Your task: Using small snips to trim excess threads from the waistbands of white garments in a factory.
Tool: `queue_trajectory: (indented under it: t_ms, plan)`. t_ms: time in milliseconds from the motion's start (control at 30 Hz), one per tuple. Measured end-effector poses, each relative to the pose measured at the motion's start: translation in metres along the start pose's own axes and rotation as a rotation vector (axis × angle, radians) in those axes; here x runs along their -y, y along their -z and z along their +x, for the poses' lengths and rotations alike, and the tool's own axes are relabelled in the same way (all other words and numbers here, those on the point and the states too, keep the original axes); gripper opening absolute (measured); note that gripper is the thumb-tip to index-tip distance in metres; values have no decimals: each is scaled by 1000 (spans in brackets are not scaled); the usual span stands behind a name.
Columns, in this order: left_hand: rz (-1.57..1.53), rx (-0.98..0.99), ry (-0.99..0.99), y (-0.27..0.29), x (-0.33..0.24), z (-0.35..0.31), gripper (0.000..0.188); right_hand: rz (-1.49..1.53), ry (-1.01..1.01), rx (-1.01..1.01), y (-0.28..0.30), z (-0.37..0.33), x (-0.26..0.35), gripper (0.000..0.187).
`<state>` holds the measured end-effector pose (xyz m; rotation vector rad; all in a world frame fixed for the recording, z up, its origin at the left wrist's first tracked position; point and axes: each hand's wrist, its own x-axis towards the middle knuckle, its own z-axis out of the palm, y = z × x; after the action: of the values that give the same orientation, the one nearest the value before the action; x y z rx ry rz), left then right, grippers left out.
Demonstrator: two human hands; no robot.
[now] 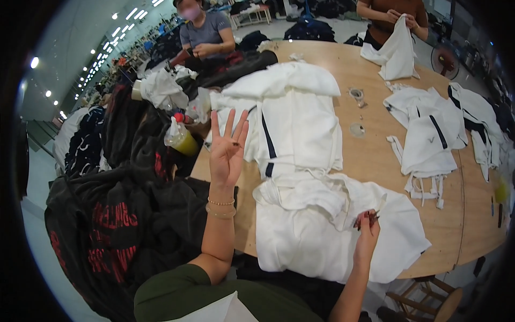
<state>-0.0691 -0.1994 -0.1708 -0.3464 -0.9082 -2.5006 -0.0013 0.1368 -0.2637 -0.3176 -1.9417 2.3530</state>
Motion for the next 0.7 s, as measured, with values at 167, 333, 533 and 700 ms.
queue_trajectory:
  t_ms: [167, 333, 533, 700]
  plan:
    - [0, -48, 84, 7, 18, -2, 69, -11, 27, 96, -3, -3, 3, 22]
    - [16, -72, 103, 18, 24, 1, 74, -41, 11, 83, -8, -3, 0, 25]
    - [-32, -66, 148, 10, 22, -4, 68, -38, 4, 79, -10, -4, 2, 25]
    - [27, -46, 179, 0, 15, -7, 74, -79, 8, 69, -9, -7, 2, 26]
